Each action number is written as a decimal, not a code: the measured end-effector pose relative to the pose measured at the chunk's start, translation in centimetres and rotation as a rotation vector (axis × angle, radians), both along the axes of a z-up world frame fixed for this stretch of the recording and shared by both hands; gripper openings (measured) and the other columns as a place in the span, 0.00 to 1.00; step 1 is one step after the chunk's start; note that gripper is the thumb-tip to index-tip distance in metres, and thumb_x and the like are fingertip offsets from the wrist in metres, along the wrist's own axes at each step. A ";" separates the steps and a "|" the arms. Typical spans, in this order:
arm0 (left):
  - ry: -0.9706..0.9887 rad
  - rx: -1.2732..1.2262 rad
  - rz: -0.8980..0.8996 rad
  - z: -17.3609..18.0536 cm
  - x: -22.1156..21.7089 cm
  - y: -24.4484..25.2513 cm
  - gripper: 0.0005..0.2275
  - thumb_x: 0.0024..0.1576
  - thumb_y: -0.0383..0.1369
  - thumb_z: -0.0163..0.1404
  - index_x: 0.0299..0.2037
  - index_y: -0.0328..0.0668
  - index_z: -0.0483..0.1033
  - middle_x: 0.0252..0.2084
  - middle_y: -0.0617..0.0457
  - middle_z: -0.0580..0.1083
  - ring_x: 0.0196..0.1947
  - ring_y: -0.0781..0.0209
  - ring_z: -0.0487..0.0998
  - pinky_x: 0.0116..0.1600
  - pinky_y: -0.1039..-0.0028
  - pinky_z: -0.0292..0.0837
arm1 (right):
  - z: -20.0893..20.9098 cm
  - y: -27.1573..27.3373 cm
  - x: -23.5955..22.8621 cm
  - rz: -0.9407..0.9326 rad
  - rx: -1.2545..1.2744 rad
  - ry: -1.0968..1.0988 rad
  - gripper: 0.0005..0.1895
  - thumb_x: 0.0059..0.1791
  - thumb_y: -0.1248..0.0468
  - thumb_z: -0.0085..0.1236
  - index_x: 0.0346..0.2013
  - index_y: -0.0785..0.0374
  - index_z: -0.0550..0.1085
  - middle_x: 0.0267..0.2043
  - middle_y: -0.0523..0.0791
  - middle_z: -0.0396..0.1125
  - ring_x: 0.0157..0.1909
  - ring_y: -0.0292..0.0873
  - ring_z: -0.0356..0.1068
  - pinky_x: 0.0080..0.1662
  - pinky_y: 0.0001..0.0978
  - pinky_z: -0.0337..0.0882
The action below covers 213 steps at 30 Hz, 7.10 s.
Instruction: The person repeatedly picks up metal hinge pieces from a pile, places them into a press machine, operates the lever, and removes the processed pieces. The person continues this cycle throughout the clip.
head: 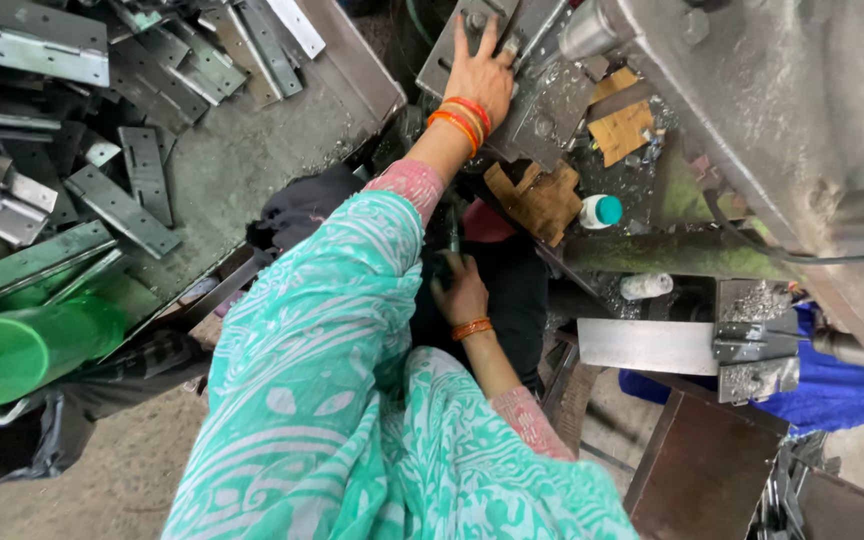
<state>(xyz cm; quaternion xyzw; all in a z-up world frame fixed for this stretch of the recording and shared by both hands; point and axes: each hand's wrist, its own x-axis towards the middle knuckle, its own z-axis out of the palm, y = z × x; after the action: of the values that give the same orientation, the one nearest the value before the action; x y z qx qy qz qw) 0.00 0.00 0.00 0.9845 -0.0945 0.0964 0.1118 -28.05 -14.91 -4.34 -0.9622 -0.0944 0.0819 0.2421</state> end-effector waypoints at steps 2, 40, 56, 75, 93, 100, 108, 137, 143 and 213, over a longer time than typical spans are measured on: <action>-0.046 0.024 -0.011 -0.3 -0.9 -0.5 0.16 0.63 0.36 0.41 0.50 0.44 0.83 0.69 0.56 0.67 0.77 0.42 0.45 0.69 0.25 0.28 | -0.8 -0.2 -1.2 -0.001 -0.055 0.025 0.26 0.45 0.59 0.64 0.58 0.45 0.72 0.57 0.51 0.67 0.48 0.59 0.73 0.45 0.51 0.75; -0.389 -0.677 -0.089 6.4 -12.7 5.1 0.10 0.50 0.27 0.56 0.41 0.33 0.81 0.46 0.48 0.78 0.52 0.46 0.74 0.61 0.57 0.66 | 9.2 -3.2 9.5 -0.107 0.381 -0.145 0.32 0.49 0.60 0.65 0.66 0.58 0.67 0.57 0.51 0.72 0.43 0.43 0.75 0.47 0.35 0.75; -0.303 -0.702 -0.111 3.5 -5.0 4.5 0.21 0.43 0.28 0.62 0.49 0.37 0.80 0.54 0.49 0.77 0.50 0.48 0.73 0.54 0.63 0.72 | 12.1 -3.8 14.2 -0.199 0.945 -0.463 0.13 0.54 0.75 0.65 0.50 0.62 0.73 0.44 0.43 0.69 0.42 0.36 0.69 0.42 0.29 0.74; 0.172 0.068 -0.214 3.4 -9.0 3.1 0.23 0.52 0.45 0.55 0.56 0.44 0.77 0.69 0.55 0.63 0.73 0.43 0.50 0.67 0.27 0.37 | 14.1 -0.6 9.2 0.220 0.024 -0.108 0.20 0.48 0.60 0.62 0.53 0.62 0.75 0.49 0.53 0.72 0.53 0.56 0.72 0.55 0.45 0.71; 0.103 0.105 -0.158 3.6 -9.0 2.9 0.15 0.60 0.37 0.46 0.53 0.46 0.81 0.67 0.55 0.67 0.75 0.40 0.50 0.68 0.26 0.36 | 2.5 -0.7 -0.1 -0.004 0.024 0.158 0.30 0.44 0.58 0.64 0.61 0.45 0.69 0.51 0.53 0.69 0.51 0.58 0.72 0.50 0.49 0.74; 0.142 0.105 -0.070 3.6 -7.5 1.5 0.15 0.60 0.36 0.45 0.52 0.46 0.81 0.64 0.55 0.69 0.73 0.41 0.51 0.68 0.26 0.38 | 8.4 -1.7 3.9 0.126 -0.107 0.040 0.28 0.48 0.55 0.61 0.61 0.53 0.69 0.53 0.53 0.71 0.55 0.60 0.72 0.54 0.51 0.72; 0.050 0.037 -0.056 1.7 -5.2 0.9 0.14 0.61 0.35 0.44 0.48 0.45 0.82 0.63 0.53 0.70 0.71 0.40 0.55 0.67 0.28 0.42 | 5.6 0.5 1.2 0.009 -0.045 0.028 0.26 0.43 0.58 0.63 0.56 0.50 0.73 0.54 0.52 0.70 0.53 0.59 0.72 0.51 0.49 0.73; 0.003 0.022 -0.031 1.7 -6.6 0.3 0.13 0.58 0.34 0.46 0.47 0.42 0.83 0.61 0.50 0.72 0.69 0.38 0.57 0.68 0.31 0.45 | 3.4 -1.1 1.0 0.061 -0.009 0.049 0.29 0.42 0.60 0.64 0.58 0.54 0.71 0.51 0.55 0.69 0.50 0.61 0.72 0.48 0.50 0.73; -0.071 0.009 0.012 1.3 -3.8 -1.3 0.14 0.57 0.34 0.47 0.47 0.42 0.83 0.63 0.53 0.71 0.69 0.41 0.57 0.68 0.31 0.45 | 5.6 -2.8 4.9 0.142 -0.081 0.037 0.28 0.45 0.56 0.63 0.57 0.62 0.71 0.50 0.56 0.71 0.53 0.61 0.72 0.53 0.48 0.73; 0.182 -0.170 0.239 -17.3 -27.2 26.0 0.10 0.57 0.41 0.54 0.43 0.49 0.82 0.51 0.59 0.76 0.55 0.54 0.75 0.58 0.60 0.73 | 12.7 1.5 4.1 0.086 -0.060 0.183 0.24 0.46 0.53 0.60 0.56 0.56 0.75 0.48 0.55 0.74 0.51 0.58 0.74 0.52 0.45 0.72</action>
<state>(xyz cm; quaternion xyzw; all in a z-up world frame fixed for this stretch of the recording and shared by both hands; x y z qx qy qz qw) -27.18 25.96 -17.34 0.9804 0.0423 0.0274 0.1903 -23.93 -13.37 8.33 -0.9526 -0.1107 0.1825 0.2169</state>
